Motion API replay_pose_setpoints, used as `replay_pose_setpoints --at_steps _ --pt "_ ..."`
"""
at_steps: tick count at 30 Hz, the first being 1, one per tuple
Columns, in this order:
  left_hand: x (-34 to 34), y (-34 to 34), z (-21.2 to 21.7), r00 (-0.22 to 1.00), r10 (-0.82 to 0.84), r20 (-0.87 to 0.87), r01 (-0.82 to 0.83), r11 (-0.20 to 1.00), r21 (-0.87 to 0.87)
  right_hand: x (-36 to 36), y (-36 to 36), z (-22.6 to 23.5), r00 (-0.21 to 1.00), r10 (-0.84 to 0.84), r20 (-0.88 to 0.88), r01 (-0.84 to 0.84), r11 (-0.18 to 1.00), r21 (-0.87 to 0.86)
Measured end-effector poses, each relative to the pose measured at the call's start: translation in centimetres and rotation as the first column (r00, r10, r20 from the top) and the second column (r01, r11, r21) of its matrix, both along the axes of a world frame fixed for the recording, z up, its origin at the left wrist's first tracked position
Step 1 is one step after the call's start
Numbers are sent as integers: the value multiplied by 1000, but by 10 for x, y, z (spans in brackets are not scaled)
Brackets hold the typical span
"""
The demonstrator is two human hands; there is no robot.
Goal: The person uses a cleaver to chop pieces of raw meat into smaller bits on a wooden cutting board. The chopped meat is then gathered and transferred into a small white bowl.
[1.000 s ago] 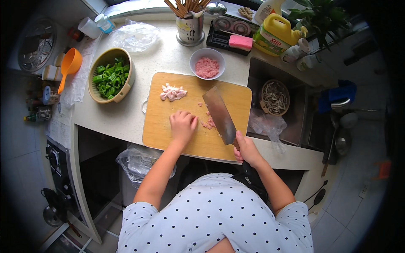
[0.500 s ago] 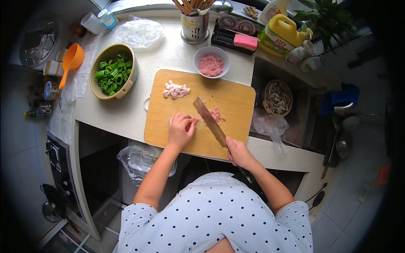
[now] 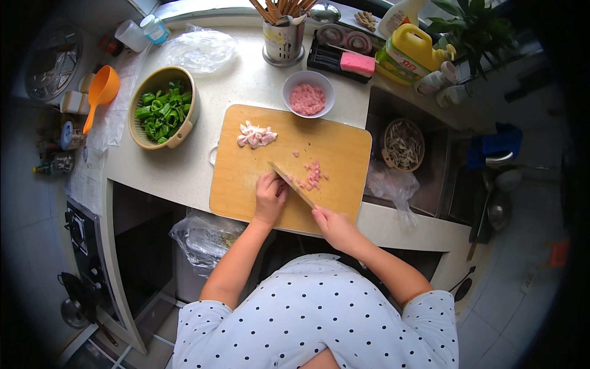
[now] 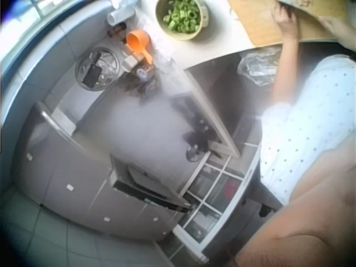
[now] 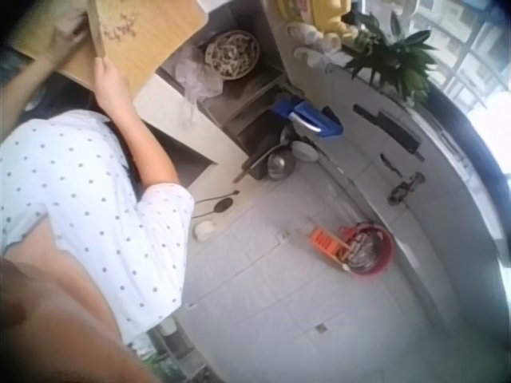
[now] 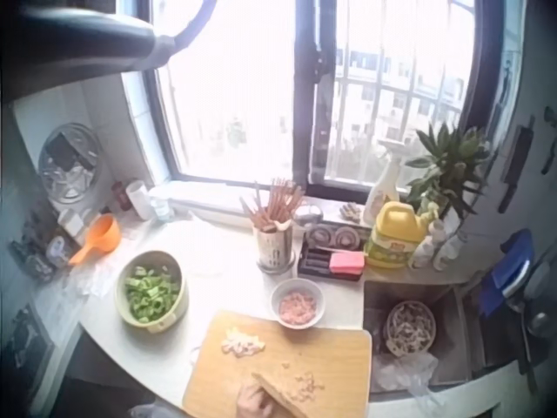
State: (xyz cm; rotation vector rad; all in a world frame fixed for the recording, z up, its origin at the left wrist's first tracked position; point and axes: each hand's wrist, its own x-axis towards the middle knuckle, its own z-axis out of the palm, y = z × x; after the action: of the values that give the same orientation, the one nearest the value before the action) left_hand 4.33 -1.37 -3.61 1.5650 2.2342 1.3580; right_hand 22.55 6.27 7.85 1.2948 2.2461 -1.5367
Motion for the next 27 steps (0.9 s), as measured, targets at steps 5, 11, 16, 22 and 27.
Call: replay_pose_setpoints --at_steps 5,11,16,22,27 --pt "2 0 -5 999 -4 38 5 999 -34 -44 3 -16 998 52 35 -54 997 54" --pt "5 -3 11 995 72 70 -78 994 83 5 19 -10 997 -77 2 77 995 -67" --pt "2 -10 10 1000 20 20 -21 1000 21 11 9 3 999 22 -46 -24 998 -53" --pt "3 -8 -9 1000 7 8 -7 1000 1 -20 -2 -18 1000 14 -28 -14 1000 -3" --pt "5 -12 -8 1000 12 -21 -12 1000 1 -33 -1 -26 996 12 -85 -10 999 35"
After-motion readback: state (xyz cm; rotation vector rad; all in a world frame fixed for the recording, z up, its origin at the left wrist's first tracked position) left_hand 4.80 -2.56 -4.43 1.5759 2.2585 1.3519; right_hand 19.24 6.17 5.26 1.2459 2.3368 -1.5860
